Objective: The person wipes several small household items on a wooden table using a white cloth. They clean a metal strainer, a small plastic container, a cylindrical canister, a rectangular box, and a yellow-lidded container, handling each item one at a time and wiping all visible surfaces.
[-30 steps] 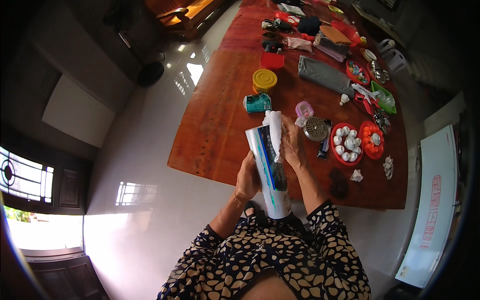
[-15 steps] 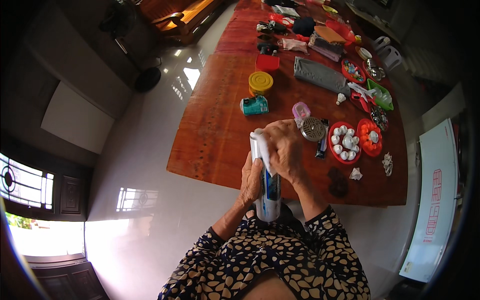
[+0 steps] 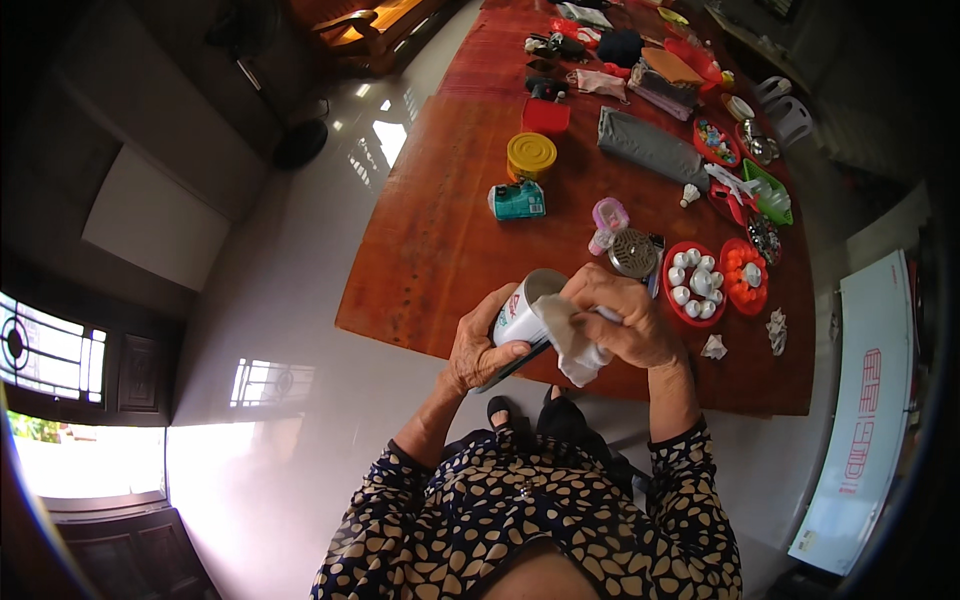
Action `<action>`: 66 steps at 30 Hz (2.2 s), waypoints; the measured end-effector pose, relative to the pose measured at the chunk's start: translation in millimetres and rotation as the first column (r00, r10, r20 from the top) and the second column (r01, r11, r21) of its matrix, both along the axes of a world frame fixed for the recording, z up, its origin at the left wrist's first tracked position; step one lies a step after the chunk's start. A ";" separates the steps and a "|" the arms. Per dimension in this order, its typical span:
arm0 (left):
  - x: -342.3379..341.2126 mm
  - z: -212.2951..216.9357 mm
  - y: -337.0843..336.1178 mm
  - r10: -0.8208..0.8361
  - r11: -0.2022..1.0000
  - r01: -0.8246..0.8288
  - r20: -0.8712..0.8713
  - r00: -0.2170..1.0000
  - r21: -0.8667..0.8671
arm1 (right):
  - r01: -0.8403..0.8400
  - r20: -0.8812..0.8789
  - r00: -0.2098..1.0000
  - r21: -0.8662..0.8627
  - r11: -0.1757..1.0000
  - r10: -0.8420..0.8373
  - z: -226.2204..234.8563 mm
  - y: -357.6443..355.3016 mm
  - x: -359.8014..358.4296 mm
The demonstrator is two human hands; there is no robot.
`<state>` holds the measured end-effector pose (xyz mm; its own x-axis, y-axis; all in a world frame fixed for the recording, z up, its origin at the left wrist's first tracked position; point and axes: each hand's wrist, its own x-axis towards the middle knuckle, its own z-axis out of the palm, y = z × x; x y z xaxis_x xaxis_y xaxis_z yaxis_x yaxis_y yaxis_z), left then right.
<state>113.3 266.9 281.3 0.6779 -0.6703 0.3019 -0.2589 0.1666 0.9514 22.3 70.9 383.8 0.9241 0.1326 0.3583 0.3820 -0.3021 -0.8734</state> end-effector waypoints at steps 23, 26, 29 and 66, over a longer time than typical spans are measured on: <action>-3.5 12.8 4.8 0.085 0.996 -0.076 0.283 0.955 -0.042 | 0.391 0.297 0.908 -0.348 0.852 -0.295 9.0 38.5 -9.1; -2.8 12.5 10.1 0.115 0.993 -0.109 0.274 0.955 -0.037 | 0.317 0.328 0.927 -0.434 0.843 -0.180 12.8 46.6 -15.4; -2.5 9.3 12.6 0.101 0.995 -0.102 0.342 0.934 -0.017 | 0.164 0.264 0.962 -0.375 0.913 -0.064 1.9 37.6 -24.0; -6.2 23.6 13.6 0.216 0.976 -0.216 -0.006 0.976 -0.022 | 0.491 0.507 0.778 -0.121 0.863 -0.371 0.2 61.3 -20.2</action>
<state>107.2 280.5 304.9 0.8068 -0.5014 0.3125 -0.2879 0.1283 0.9490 2.1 132.2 384.0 0.6430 -0.1058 0.7585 0.4916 -0.7024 -0.5147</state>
